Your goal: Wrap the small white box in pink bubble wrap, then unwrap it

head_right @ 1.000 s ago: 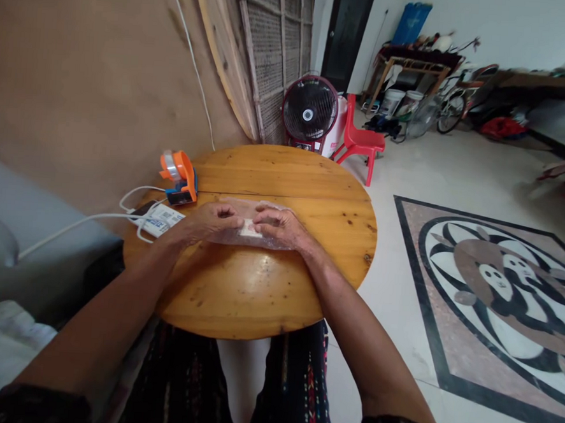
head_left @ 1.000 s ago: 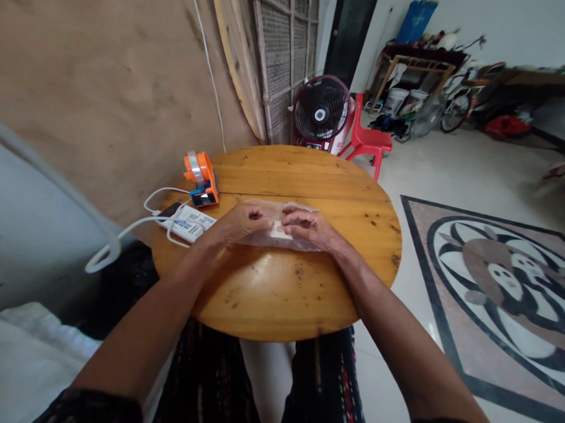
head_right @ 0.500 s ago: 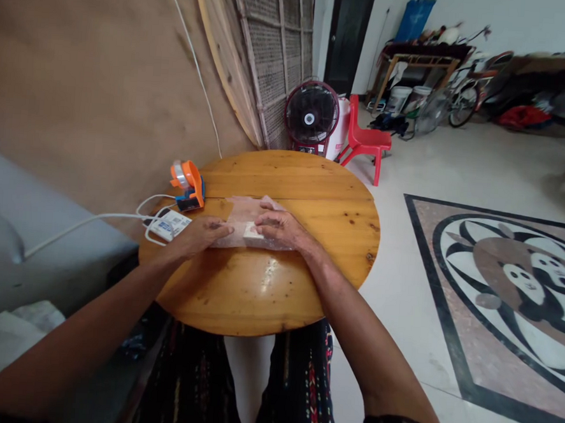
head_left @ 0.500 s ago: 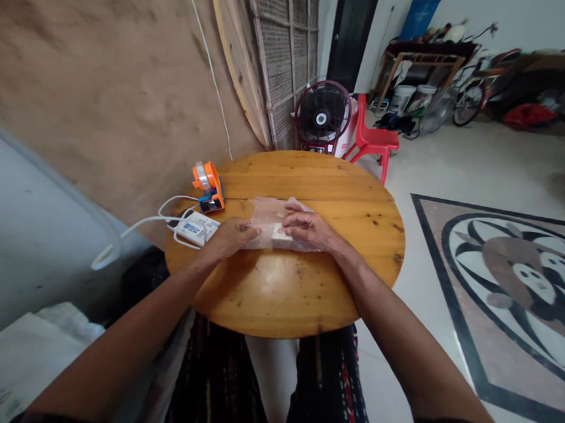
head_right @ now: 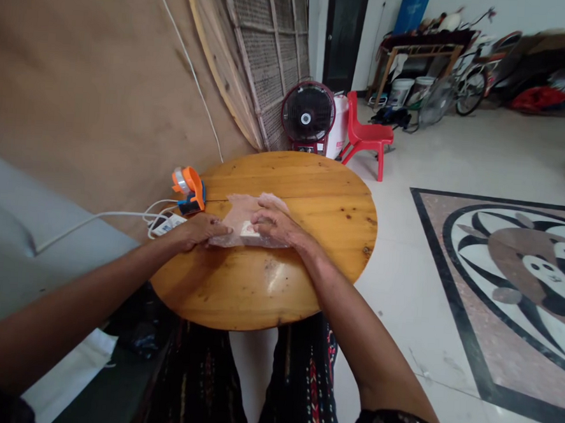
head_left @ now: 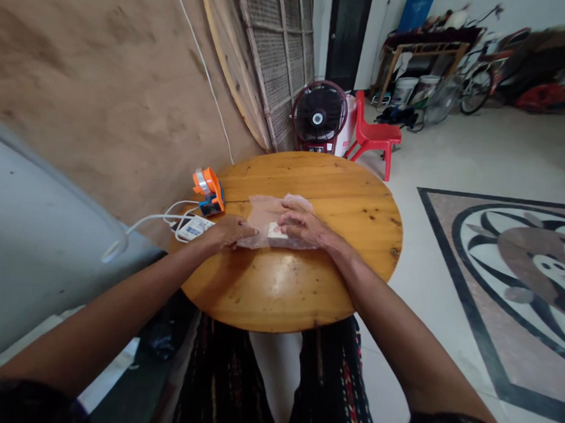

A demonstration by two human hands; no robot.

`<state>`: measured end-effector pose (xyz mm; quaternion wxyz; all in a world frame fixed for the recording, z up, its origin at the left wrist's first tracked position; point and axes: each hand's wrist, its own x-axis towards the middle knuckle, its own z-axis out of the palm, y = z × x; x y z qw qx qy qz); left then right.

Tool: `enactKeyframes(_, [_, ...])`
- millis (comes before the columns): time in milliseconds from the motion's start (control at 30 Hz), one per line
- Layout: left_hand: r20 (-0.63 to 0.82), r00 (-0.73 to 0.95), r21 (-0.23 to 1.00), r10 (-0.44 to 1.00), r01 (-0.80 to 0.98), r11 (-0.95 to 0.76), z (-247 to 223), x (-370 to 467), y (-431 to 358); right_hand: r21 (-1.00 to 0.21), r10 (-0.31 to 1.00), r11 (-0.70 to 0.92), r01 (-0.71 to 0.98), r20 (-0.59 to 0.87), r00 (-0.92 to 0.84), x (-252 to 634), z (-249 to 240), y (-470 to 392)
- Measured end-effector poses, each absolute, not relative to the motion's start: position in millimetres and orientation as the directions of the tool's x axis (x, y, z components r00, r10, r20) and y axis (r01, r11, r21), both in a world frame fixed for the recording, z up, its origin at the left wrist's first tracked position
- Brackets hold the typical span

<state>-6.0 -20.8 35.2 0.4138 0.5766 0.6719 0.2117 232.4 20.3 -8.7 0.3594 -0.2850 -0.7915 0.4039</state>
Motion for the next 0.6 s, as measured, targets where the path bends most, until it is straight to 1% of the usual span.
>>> enactKeyframes(67, [-0.367, -0.002, 0.752, 0.93, 0.588, 0.298, 37.3, -2.2, -20.7, -0.856, 0.741, 0.496, 0.148, 0.328, -0.585, 231.7, -7.8, 20.3])
enactKeyframes(133, [-0.388, -0.031, 0.745, 0.921, 0.577, 0.334, 38.9, 3.3, -20.7, -0.871, 0.746, 0.47, 0.14, 0.308, -0.591, 231.1, -7.1, 20.1])
enactKeyframes(167, [-0.372, -0.049, 0.745, 0.927, 0.58, 0.329, 39.1, 6.3, -20.4, -0.876, 0.747, 0.462, 0.139, 0.3, -0.593, 230.9, -6.9, 20.0])
enactKeyframes(233, [-0.29, -0.074, 0.741, 0.954, 0.613, 0.273, 38.4, 12.5, -19.3, -0.881, 0.745, 0.453, 0.138, 0.289, -0.602, 230.7, -6.8, 19.8])
enactKeyframes(367, [-0.143, -0.068, 0.739, 0.987, 0.657, 0.152, 36.8, 24.9, -16.7, -0.867, 0.731, 0.479, 0.135, 0.309, -0.608, 230.5, -7.6, 20.4])
enactKeyframes(467, [-0.097, -0.086, 0.758, 0.992, 0.639, 0.13, 39.4, 35.1, -16.9, -0.848, 0.718, 0.507, 0.151, 0.319, -0.619, 230.7, -8.2, 21.4])
enactKeyframes(600, [-0.123, -0.074, 0.842, 0.99, 0.52, 0.144, 43.8, 44.6, -19.3, -0.84, 0.719, 0.514, 0.175, 0.311, -0.621, 231.4, -8.1, 21.8])
